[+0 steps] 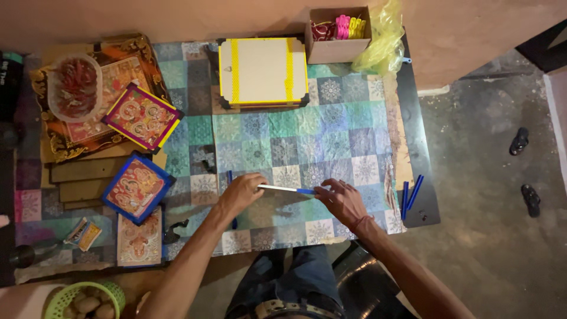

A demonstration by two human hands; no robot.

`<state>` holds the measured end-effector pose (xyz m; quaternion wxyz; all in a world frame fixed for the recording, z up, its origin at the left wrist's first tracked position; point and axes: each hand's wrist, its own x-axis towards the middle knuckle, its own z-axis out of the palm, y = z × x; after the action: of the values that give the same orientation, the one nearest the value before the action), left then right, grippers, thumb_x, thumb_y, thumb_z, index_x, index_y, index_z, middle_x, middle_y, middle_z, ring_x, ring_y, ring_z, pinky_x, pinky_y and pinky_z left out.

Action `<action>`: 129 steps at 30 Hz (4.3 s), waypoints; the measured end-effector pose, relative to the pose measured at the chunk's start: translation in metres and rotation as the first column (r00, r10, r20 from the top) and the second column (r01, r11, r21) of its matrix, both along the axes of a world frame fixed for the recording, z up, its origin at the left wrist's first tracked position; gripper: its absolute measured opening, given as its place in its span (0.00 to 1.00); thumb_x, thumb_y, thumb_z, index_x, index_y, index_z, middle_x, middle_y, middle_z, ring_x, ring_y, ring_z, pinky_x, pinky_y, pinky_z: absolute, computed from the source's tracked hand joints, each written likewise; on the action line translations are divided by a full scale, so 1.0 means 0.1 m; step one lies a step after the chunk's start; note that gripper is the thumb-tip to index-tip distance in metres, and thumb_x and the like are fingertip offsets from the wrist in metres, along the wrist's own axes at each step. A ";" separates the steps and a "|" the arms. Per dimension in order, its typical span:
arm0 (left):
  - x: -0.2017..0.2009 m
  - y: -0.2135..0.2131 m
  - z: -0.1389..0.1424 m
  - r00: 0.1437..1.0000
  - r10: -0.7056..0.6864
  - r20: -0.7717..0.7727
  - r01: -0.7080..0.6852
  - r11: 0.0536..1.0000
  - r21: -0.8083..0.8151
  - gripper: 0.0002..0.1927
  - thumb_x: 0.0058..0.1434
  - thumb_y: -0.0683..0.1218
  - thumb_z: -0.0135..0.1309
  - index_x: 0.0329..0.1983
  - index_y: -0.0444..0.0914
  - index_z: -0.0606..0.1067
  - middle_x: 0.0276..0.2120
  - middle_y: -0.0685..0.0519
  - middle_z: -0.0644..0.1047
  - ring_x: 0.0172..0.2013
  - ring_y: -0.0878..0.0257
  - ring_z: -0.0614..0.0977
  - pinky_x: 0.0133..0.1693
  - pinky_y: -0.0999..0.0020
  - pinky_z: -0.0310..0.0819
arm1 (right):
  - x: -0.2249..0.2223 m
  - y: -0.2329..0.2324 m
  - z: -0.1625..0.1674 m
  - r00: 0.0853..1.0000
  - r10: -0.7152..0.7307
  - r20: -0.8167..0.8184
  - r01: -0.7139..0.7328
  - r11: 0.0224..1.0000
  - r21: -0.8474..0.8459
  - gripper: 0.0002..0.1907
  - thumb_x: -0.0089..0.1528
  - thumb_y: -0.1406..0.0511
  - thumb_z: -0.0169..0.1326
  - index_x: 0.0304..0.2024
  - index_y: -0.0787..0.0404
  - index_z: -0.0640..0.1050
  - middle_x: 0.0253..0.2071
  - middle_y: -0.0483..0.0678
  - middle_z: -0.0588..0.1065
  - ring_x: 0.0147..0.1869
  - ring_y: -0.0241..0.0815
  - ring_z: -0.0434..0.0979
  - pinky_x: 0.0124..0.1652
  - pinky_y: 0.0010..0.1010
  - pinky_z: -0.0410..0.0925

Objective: The person sits at a table assembling small framed devotional pictures. They stack a print, a clear plastic sheet and a backing board, fit the stack into a frame, then handle blue plastic strips and a metal edge piece, fitting the strips along the frame edges by hand.

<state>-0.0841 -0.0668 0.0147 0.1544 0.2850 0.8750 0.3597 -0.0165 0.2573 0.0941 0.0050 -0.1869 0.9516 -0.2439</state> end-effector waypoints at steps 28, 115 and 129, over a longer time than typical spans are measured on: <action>0.03 0.11 0.11 0.999 0.015 -0.049 -0.016 1.000 -0.023 0.26 0.53 0.35 0.64 0.57 0.36 0.77 0.49 0.45 0.82 0.40 0.52 0.86 0.41 0.63 0.83 | -0.20 -1.00 -0.18 0.999 -0.009 0.032 0.011 0.998 -0.063 0.12 0.59 0.64 0.60 0.46 0.54 0.84 0.38 0.46 0.82 0.42 0.49 0.80 0.45 0.43 0.68; 0.90 0.33 -0.10 0.886 0.440 0.143 -0.463 0.835 0.298 0.17 0.51 0.34 0.63 0.45 0.38 0.80 0.45 0.46 0.83 0.47 0.50 0.84 0.45 0.60 0.79 | 0.74 -0.39 -0.40 0.640 -0.404 0.654 0.762 0.225 -0.607 0.41 0.69 0.40 0.28 0.71 0.61 0.63 0.73 0.55 0.63 0.77 0.50 0.58 0.71 0.44 0.52; 0.94 0.33 0.01 0.851 0.505 0.147 -0.526 0.810 0.259 0.17 0.54 0.33 0.61 0.46 0.42 0.79 0.43 0.48 0.84 0.44 0.52 0.86 0.43 0.62 0.79 | 0.70 -0.54 -0.57 0.856 -0.279 0.436 0.518 0.474 -0.712 0.36 0.60 0.60 0.55 0.70 0.61 0.64 0.71 0.54 0.65 0.76 0.52 0.61 0.69 0.44 0.55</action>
<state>0.0099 -0.0335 0.0155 0.0388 0.0436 0.8510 0.5219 0.0533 0.2031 0.0371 -0.0140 0.0946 0.7394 -0.6665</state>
